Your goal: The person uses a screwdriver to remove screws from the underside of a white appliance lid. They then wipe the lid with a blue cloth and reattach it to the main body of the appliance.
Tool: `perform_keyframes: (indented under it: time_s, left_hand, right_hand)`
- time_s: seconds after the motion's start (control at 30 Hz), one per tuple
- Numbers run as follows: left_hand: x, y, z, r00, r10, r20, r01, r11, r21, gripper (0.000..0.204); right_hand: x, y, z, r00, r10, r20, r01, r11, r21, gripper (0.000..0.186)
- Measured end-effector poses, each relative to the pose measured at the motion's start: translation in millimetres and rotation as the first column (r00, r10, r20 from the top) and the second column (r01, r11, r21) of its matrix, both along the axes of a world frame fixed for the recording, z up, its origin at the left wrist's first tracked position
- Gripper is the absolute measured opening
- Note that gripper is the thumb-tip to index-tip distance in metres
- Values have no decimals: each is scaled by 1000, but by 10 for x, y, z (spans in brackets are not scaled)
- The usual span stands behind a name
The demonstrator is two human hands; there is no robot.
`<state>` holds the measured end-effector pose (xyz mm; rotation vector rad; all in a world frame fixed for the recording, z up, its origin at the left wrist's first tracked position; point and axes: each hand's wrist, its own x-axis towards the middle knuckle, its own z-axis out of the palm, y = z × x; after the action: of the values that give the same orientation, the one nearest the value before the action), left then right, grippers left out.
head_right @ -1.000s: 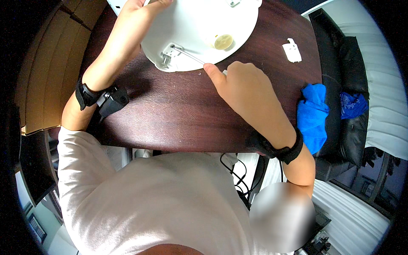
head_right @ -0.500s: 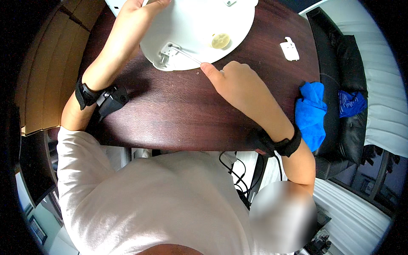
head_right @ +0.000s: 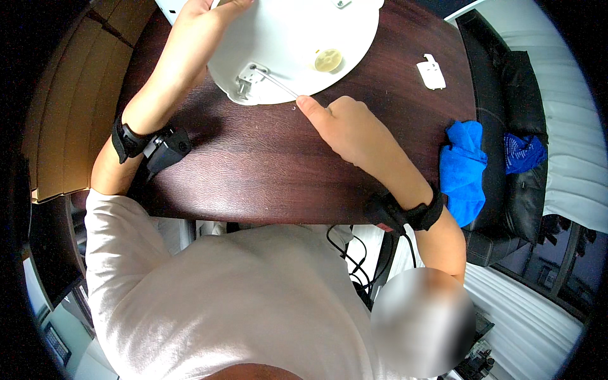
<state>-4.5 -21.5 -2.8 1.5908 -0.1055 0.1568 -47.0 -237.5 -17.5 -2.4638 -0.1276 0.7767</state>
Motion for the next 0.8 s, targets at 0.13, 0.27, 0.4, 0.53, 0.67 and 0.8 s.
perform_keyframes:
  time_s: [0.13,0.27,0.4,0.53,0.67,0.8]
  left_hand:
    - [2,-3,19,1000,-10,5,10,1000,-8,30]
    - [5,2,12,999,7,49,-8,1000,24,32]
    - [18,25,-21,997,-25,72,22,999,37,34]
    - [-12,-2,34,999,13,37,-15,998,60,35]
    - [-32,18,29,998,-19,63,15,998,53,35]
    - [-32,14,33,1000,-22,-10,22,999,23,33]
  right_hand:
    - [-42,19,-54,995,-86,-54,91,991,93,70]
    - [-72,20,-76,989,-101,-104,115,983,144,68]
    - [-77,28,-90,979,-124,-163,149,976,156,66]
    - [-102,44,-88,968,-139,-208,176,970,169,65]
    - [-124,50,-85,963,-129,-236,178,964,197,64]
    - [-127,40,-100,961,-123,-248,177,962,210,64]
